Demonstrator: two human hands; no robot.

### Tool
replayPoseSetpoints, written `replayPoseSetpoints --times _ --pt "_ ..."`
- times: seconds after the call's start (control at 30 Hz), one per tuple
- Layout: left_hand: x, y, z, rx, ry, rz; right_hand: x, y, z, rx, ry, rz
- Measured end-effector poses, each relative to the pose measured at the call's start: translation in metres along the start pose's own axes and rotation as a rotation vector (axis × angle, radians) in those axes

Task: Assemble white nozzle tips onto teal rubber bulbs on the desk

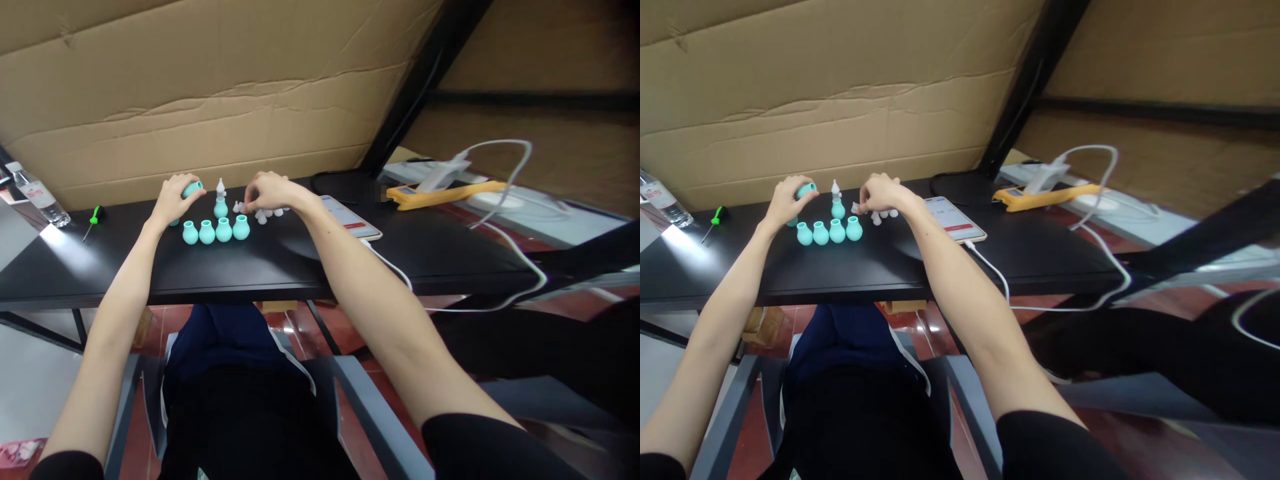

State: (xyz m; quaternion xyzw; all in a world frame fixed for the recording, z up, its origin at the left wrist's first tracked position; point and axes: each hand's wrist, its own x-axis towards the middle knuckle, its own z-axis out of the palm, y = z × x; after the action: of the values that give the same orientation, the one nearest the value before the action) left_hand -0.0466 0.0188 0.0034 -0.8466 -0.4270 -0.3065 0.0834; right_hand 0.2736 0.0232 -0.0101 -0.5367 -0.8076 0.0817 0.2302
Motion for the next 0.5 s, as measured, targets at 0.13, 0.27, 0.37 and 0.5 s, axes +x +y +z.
replayPoseSetpoints --times 0.13,0.27,0.37,0.5 --pt "-0.001 0.001 0.002 0.033 -0.037 0.018 -0.007 0.001 -0.012 0.305 0.093 -0.009" --pt "0.0 0.001 0.003 0.012 0.013 0.082 -0.015 -0.017 -0.01 0.634 0.225 -0.119" --pt "0.002 0.004 0.002 -0.018 0.059 0.149 -0.019 -0.041 -0.004 0.771 0.232 -0.219" --pt "0.0 0.013 -0.001 -0.042 0.091 0.196 -0.021 -0.065 0.006 0.793 0.255 -0.251"
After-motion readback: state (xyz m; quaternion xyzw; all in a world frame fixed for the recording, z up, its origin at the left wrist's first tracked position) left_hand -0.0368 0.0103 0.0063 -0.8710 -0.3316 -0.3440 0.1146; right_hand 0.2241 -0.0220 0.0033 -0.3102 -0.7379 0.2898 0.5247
